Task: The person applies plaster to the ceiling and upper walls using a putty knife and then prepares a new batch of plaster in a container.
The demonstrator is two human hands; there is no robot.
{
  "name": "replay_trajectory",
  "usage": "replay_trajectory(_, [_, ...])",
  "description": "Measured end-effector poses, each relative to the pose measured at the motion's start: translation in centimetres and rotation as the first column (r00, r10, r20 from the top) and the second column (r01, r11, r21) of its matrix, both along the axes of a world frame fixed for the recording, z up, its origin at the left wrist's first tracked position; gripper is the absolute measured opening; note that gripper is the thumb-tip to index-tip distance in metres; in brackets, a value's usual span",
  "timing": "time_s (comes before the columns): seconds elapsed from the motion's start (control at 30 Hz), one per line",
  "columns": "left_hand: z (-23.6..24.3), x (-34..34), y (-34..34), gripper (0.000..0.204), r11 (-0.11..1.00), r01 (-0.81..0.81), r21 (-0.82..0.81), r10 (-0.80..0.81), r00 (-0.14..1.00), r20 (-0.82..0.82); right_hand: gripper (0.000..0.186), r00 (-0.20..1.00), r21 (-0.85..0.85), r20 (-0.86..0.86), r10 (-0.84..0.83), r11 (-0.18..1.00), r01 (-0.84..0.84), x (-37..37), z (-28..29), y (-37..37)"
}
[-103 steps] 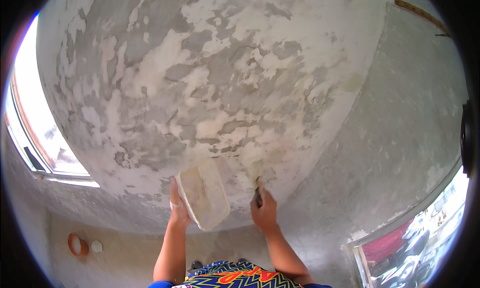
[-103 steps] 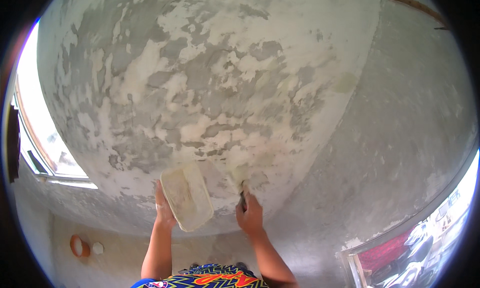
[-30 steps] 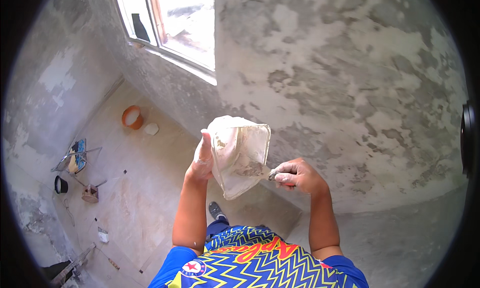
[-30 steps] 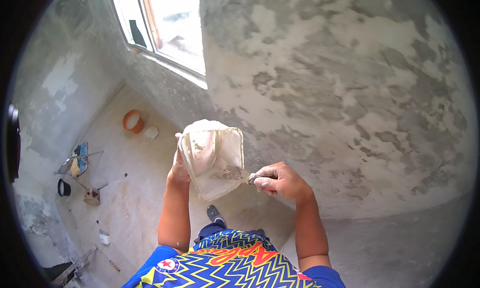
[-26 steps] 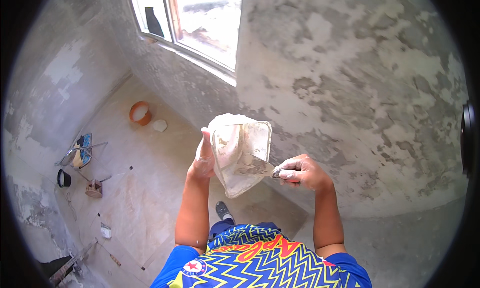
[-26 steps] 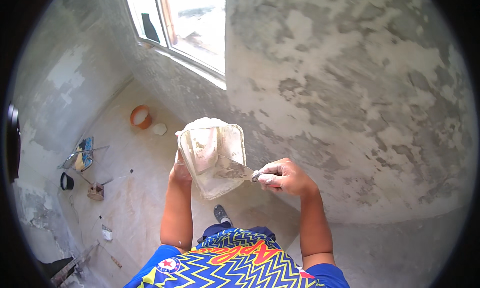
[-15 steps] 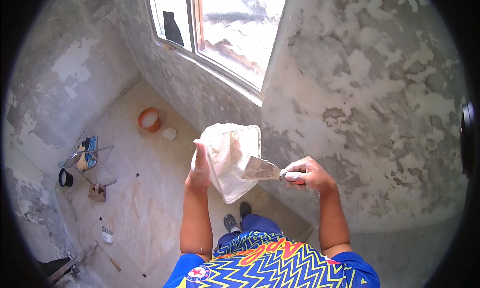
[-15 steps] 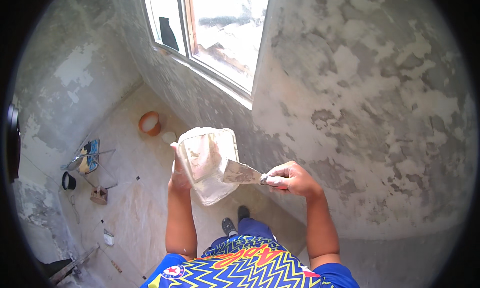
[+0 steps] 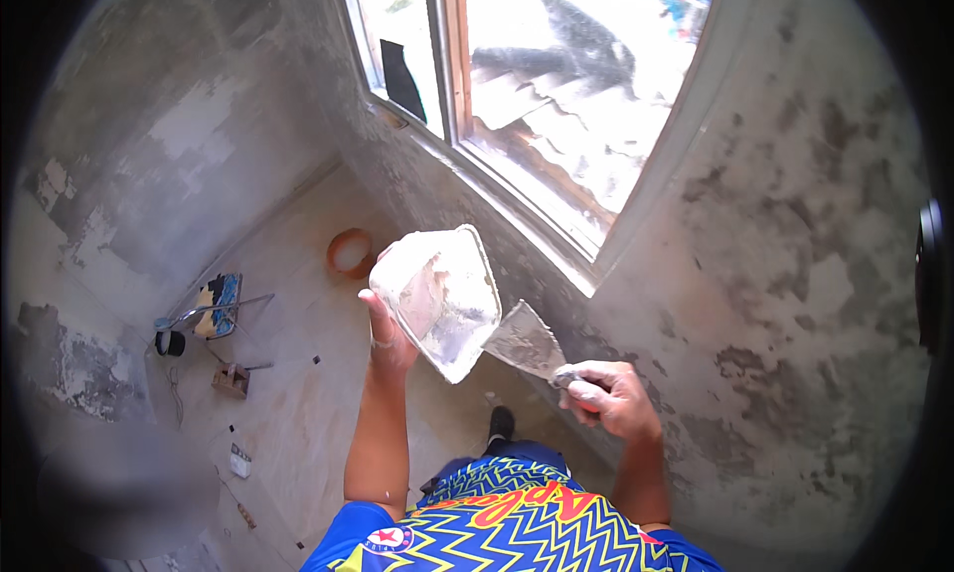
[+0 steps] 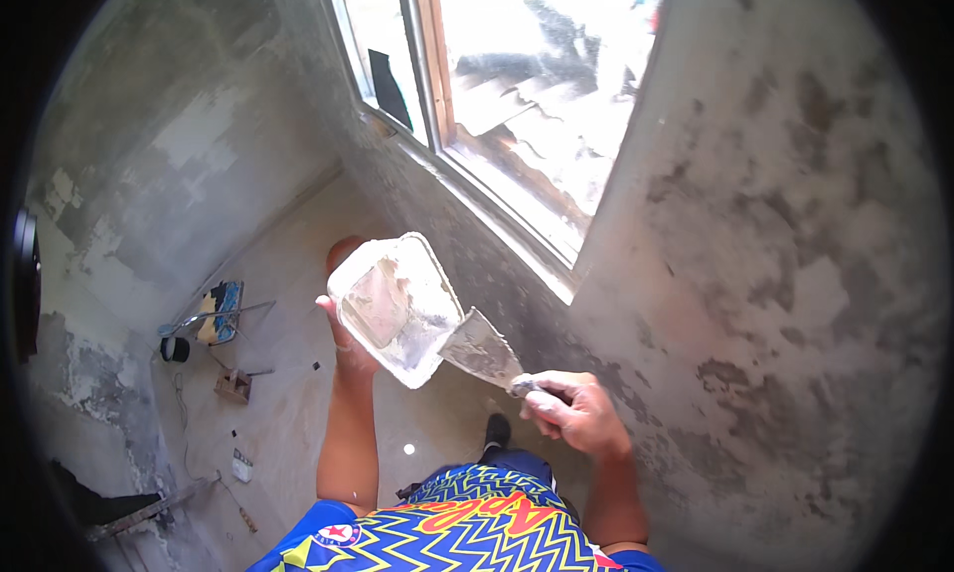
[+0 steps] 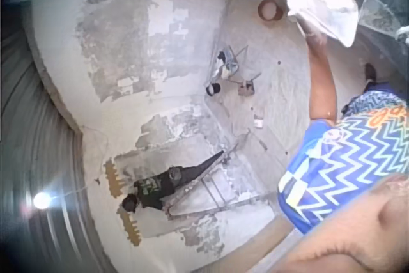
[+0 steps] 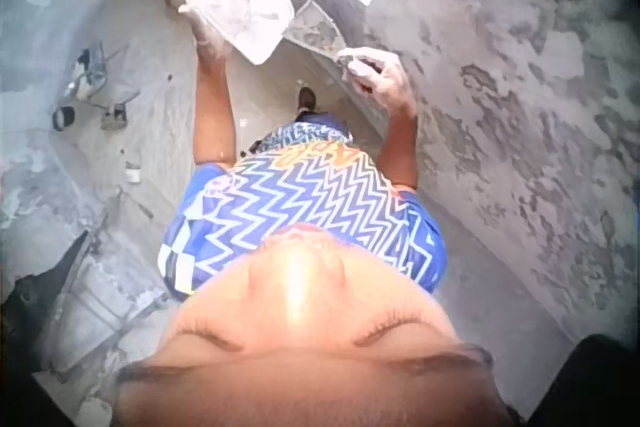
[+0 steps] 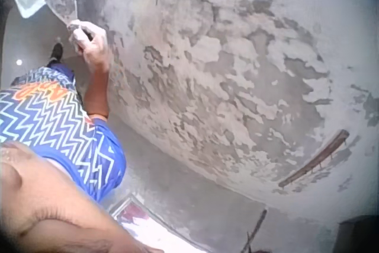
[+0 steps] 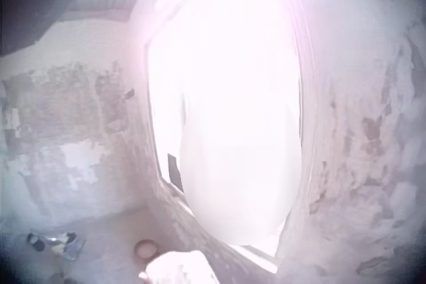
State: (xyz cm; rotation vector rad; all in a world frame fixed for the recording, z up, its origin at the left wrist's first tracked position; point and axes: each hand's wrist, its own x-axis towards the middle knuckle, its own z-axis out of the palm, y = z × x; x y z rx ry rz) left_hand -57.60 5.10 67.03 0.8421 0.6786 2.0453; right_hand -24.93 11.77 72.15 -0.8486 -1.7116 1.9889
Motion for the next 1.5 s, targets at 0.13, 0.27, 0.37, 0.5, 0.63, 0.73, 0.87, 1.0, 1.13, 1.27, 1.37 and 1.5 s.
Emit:
replay_trajectory(0.13, [0.7,-3.0,2.4,0.112,0.996,-0.071,0.061,0.075,0.994,-0.075,0.020,0.989,0.015,0.063,0.130,0.991,-0.131,-5.3,-1.9,1.1])
replay_trajectory(0.27, [-0.9,-7.4,3.7,0.116,0.981,-0.109,0.158,0.123,0.989,-0.085,0.023,0.979,-0.152,0.016,0.203,0.968,-0.198,-10.2,-2.1,2.1])
replay_trajectory(0.37, [-2.2,-10.4,4.6,0.116,0.987,-0.058,0.152,0.080,0.987,-0.140,0.025,0.971,-0.338,0.085,0.225,0.923,-0.184,-14.6,-3.1,3.2])
replay_trajectory(0.5, [-3.9,-15.9,6.2,0.115,0.996,0.012,0.093,0.019,0.943,-0.331,0.024,0.971,-0.286,0.138,0.194,0.947,-0.149,-22.1,-3.7,4.0])
replay_trajectory(0.63, [-4.1,-21.3,4.8,0.114,0.989,0.046,0.142,-0.021,0.984,-0.175,0.025,0.968,-0.249,0.177,0.179,0.960,-0.132,-29.6,-2.1,3.5])
replay_trajectory(0.73, [-4.8,-27.5,3.6,0.108,0.977,-0.007,0.212,0.012,1.000,-0.019,0.023,0.968,-0.295,0.118,0.221,0.939,-0.178,-35.1,-1.3,4.1])
replay_trajectory(0.87, [-3.5,-33.1,2.3,0.109,0.997,-0.053,0.062,0.049,0.997,0.067,0.023,0.933,-0.141,0.270,0.239,0.968,-0.207,-42.4,0.1,3.9])
replay_trajectory(1.0, [-3.7,-39.2,0.9,0.107,0.997,-0.067,0.042,0.064,0.995,0.075,0.023,0.923,-0.179,0.287,0.256,0.961,-0.211,-48.2,0.7,3.5])
replay_trajectory(1.13, [-4.6,-44.7,0.2,0.103,0.997,-0.075,-0.020,0.076,0.993,0.096,0.023,0.895,-0.110,0.346,0.281,0.960,-0.259,-53.1,1.3,4.2])
replay_trajectory(1.27, [-5.7,-47.3,2.0,0.104,0.992,-0.018,-0.122,0.031,0.994,0.108,0.022,0.936,-0.157,0.242,0.257,0.962,-0.224,-57.7,2.1,6.6])
replay_trajectory(1.37, [-5.9,-48.7,4.2,0.102,0.987,0.009,-0.157,0.009,0.994,0.110,0.026,0.963,-0.103,0.195,0.188,0.980,-0.170,-61.0,1.9,8.8])
replay_trajectory(1.5, [-5.2,-53.0,7.5,0.103,0.968,0.121,-0.220,-0.089,0.985,0.151,0.024,0.971,-0.066,0.173,0.164,0.986,-0.155,-65.1,0.5,12.1])
